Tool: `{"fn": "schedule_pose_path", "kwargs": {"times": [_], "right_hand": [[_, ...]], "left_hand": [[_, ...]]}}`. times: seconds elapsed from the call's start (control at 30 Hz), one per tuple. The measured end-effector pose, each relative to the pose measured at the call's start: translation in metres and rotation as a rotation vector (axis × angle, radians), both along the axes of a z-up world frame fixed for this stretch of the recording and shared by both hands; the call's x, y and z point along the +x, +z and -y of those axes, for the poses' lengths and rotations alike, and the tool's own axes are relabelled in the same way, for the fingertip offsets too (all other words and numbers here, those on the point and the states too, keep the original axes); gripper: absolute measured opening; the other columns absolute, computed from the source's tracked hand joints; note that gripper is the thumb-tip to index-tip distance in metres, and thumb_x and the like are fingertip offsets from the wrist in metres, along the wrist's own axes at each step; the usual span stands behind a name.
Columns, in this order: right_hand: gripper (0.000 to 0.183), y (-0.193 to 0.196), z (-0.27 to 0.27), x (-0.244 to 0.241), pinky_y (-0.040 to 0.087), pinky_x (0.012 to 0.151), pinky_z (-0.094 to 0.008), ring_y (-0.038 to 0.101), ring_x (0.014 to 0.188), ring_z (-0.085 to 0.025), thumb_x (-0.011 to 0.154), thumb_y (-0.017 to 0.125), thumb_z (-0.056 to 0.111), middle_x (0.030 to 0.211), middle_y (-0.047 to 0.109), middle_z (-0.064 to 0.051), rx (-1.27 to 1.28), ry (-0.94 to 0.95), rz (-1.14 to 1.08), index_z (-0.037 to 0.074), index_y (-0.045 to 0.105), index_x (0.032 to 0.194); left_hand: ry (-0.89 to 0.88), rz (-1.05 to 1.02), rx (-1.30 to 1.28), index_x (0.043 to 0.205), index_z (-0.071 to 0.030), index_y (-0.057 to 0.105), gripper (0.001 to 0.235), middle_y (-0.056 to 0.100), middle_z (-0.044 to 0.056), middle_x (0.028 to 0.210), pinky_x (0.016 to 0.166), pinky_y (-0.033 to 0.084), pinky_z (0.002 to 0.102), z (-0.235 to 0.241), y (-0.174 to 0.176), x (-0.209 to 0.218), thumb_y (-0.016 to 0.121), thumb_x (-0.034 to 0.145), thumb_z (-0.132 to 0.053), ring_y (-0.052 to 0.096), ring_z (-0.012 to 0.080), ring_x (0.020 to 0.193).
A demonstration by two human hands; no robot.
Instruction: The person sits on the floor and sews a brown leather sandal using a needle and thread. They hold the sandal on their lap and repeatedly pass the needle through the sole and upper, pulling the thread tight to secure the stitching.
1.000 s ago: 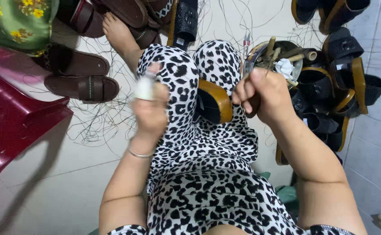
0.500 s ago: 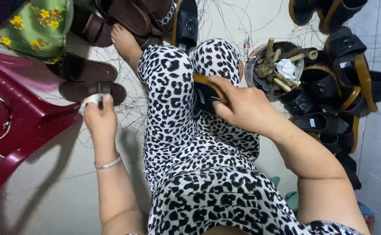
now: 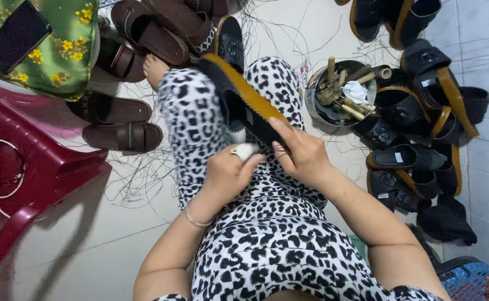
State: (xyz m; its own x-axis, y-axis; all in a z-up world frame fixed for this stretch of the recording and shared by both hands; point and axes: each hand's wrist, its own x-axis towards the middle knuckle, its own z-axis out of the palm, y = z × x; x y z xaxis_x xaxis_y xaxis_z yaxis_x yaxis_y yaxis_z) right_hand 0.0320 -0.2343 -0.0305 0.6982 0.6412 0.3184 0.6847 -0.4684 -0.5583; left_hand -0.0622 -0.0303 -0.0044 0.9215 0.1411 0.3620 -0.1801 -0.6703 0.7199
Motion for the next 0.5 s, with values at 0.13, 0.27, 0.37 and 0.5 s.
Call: {"fn": "schedule_pose_path", "kwargs": {"times": [0.13,0.27,0.37,0.5], "right_hand": [[0.065,0.036,0.004,0.011,0.061,0.063,-0.041,0.075,0.082,-0.032,0.091,0.076,0.016,0.104,0.076,-0.017,0.052,0.024,-0.353,0.005,0.050,0.149],[0.079,0.080,0.038,0.057,0.058,0.063,-0.034,0.063,0.088,-0.027,0.102,0.058,-0.005,0.119,0.063,-0.027,0.169,-0.094,-0.698,0.001,0.010,0.165],[0.059,0.108,0.049,0.058,0.058,0.070,-0.048,0.068,0.101,-0.041,0.100,0.065,0.009,0.119,0.066,-0.026,-0.160,0.002,-0.367,-0.002,0.048,0.156],[0.047,0.121,0.032,0.037,0.060,0.070,-0.046,0.073,0.089,-0.035,0.098,0.062,0.020,0.108,0.072,-0.019,-0.401,0.130,-0.435,0.013,0.063,0.145]], "left_hand": [[0.175,-0.134,-0.150,0.059,-0.001,0.066,0.042,0.058,0.018,0.050,0.048,0.045,0.040,-0.042,-0.010,-0.025,0.086,0.086,-0.027,0.060,0.0382,0.048],[0.314,-0.263,0.108,0.098,0.001,0.072,0.021,0.069,0.017,0.093,0.085,0.051,0.043,-0.114,0.017,-0.032,0.079,0.096,-0.018,0.066,0.0356,0.094],[0.306,-0.203,0.076,0.124,0.005,0.062,0.047,0.054,0.019,0.132,0.113,0.040,0.045,-0.099,0.019,-0.019,0.081,0.091,-0.022,0.049,0.0351,0.129],[0.100,-0.053,-0.257,0.143,0.000,0.040,0.085,0.043,0.019,0.145,0.124,0.034,0.050,-0.052,0.023,0.014,0.090,0.079,-0.023,0.049,0.0347,0.131]]}}
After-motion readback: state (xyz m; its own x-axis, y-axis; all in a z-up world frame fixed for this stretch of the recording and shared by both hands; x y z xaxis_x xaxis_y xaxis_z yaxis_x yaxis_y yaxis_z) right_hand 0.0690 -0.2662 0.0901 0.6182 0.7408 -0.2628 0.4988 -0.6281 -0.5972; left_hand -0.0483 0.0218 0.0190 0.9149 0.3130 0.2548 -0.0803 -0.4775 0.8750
